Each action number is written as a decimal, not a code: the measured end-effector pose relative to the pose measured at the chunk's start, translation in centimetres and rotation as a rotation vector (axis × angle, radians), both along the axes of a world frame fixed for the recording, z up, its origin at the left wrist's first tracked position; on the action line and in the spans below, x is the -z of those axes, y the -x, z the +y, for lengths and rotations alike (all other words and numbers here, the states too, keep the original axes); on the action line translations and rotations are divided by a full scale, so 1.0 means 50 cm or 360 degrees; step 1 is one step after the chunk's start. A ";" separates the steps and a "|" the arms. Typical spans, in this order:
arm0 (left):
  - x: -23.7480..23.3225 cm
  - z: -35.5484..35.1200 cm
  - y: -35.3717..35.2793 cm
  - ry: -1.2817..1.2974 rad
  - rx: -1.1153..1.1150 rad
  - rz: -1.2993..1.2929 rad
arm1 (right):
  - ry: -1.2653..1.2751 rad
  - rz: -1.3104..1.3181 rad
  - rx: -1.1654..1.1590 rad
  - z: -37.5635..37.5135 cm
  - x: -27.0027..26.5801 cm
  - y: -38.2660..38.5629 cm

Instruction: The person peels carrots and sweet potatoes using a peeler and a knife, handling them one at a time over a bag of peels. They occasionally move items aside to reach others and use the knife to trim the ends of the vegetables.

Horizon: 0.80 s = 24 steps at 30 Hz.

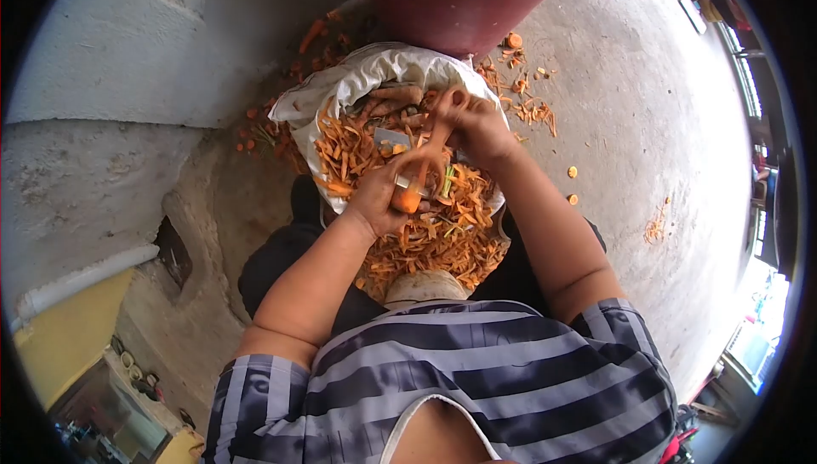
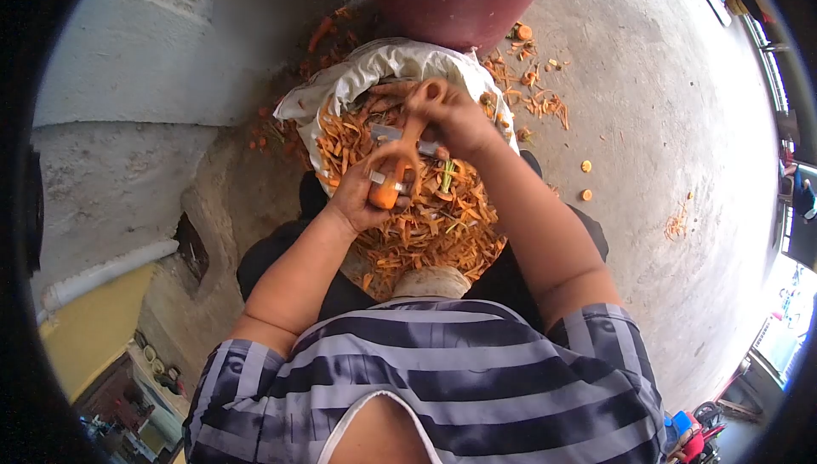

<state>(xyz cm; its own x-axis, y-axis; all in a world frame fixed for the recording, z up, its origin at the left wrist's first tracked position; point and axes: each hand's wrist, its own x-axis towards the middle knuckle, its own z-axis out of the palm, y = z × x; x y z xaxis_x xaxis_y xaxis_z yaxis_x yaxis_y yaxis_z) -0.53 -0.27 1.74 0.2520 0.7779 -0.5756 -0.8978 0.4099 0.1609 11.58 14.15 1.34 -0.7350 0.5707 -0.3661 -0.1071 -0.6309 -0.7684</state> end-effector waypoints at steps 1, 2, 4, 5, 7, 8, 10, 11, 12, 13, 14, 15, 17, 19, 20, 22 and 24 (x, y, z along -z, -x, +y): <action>0.017 -0.001 0.002 -0.0023 0.0026 -0.0016 | 0.0100 0.0042 0.0089 0.026 -0.003 -0.008; 0.029 -0.006 0.004 -0.0068 0.0040 -0.0032 | -0.0174 -0.0236 0.0342 0.053 0.008 -0.019; 0.030 -0.011 0.006 -0.0155 0.0083 -0.0064 | -0.0150 -0.0068 0.0498 0.070 -0.014 -0.033; 0.028 -0.009 0.005 -0.0099 0.0040 -0.0090 | -0.0110 0.0012 0.0420 0.063 -0.022 -0.031; -0.002 0.002 0.003 0.0011 -0.0068 -0.0139 | -0.0031 0.0173 0.0240 0.018 -0.049 -0.006; 0.003 0.000 0.005 -0.0020 -0.0075 -0.0121 | -0.0024 0.0203 -0.0034 -0.001 -0.047 -0.001; 0.007 -0.001 0.006 -0.0083 -0.0084 -0.0089 | 0.0047 0.0224 -0.0324 -0.025 -0.048 0.007; 0.004 -0.006 0.002 -0.0042 -0.0014 0.0159 | 0.0115 0.0035 -0.0135 -0.019 -0.037 0.005; 0.004 -0.007 0.002 -0.0016 0.0012 0.0155 | 0.0058 0.0018 -0.0049 0.011 0.001 -0.005; 0.003 -0.005 0.002 0.0005 0.0038 0.0154 | 0.0013 -0.0013 0.0123 0.035 0.003 -0.010; 0.003 -0.004 0.003 0.0029 0.0067 0.0154 | -0.0030 -0.0043 0.0298 0.052 0.003 -0.014; 0.009 -0.006 -0.001 0.0020 0.0134 0.0332 | -0.0107 -0.0140 0.0482 0.064 -0.004 -0.020; 0.014 -0.008 0.002 -0.0074 0.0126 0.0222 | -0.0044 -0.0139 0.0519 0.074 -0.005 -0.029; 0.011 -0.004 0.001 -0.0063 0.0047 0.0159 | 0.0074 -0.0007 0.0471 0.049 -0.031 -0.020; 0.003 0.002 0.000 -0.0005 -0.0026 0.0157 | 0.0098 0.0170 0.0233 0.028 -0.040 -0.013; 0.001 0.004 0.001 0.0064 -0.0091 0.0090 | 0.0042 0.0475 -0.0266 -0.018 -0.040 0.003; 0.007 0.000 0.000 0.0081 -0.0074 -0.0045 | 0.0047 0.0235 -0.0227 -0.018 -0.034 0.005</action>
